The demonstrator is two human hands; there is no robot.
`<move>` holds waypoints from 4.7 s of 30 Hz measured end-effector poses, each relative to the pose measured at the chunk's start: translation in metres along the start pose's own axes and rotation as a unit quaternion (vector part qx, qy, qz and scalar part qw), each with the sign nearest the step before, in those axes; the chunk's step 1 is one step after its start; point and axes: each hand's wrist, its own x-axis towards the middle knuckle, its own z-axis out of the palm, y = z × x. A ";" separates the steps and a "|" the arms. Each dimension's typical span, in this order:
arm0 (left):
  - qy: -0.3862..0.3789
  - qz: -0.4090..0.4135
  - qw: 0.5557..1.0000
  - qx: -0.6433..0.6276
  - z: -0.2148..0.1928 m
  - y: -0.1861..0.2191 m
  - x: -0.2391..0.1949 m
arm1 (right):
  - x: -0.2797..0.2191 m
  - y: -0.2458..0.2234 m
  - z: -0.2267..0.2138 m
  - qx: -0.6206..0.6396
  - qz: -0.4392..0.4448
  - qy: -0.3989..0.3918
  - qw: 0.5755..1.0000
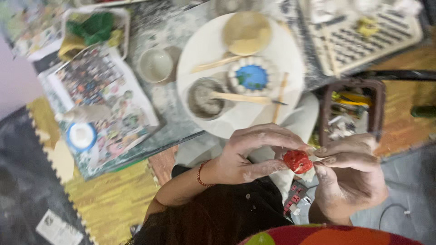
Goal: The person mixes a grey paste in a small container using a wooden stick, then picks up a small red clay piece and shapes it by hand. They continue mixing the paste and later handle a blue clay piece, placing it on a rotating tray with other clay items.
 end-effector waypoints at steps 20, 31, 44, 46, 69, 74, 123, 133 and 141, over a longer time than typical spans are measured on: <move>0.006 -0.239 0.927 -0.289 0.166 -0.202 0.042 | -0.017 0.055 -0.167 -0.389 0.185 0.018 0.902; 0.015 -0.267 0.938 -0.220 0.191 -0.305 0.047 | -0.029 0.148 -0.205 -0.326 0.244 0.044 0.912; 0.016 -0.365 0.900 -0.239 0.184 -0.417 0.017 | -0.056 0.210 -0.215 -0.310 0.301 0.068 0.899; 0.013 -0.365 0.903 -0.228 0.183 -0.430 0.012 | -0.061 0.218 -0.215 -0.317 0.296 0.067 0.898; -0.045 -0.460 0.843 -0.274 0.176 -0.435 0.027 | -0.093 0.256 -0.234 -0.423 0.160 -0.048 0.891; -0.053 -0.456 0.852 -0.250 0.175 -0.432 0.027 | -0.094 0.256 -0.231 -0.453 0.143 -0.050 0.879; -0.129 -0.081 0.950 0.274 0.187 -0.385 0.044 | -0.115 0.276 -0.188 -0.377 0.230 0.098 0.892; -0.098 -0.150 0.961 0.211 0.189 -0.387 0.044 | -0.113 0.282 -0.202 -0.258 0.284 0.132 0.914; -0.088 -0.143 0.964 0.204 0.189 -0.387 0.045 | -0.106 0.277 -0.204 -0.275 0.260 0.110 0.919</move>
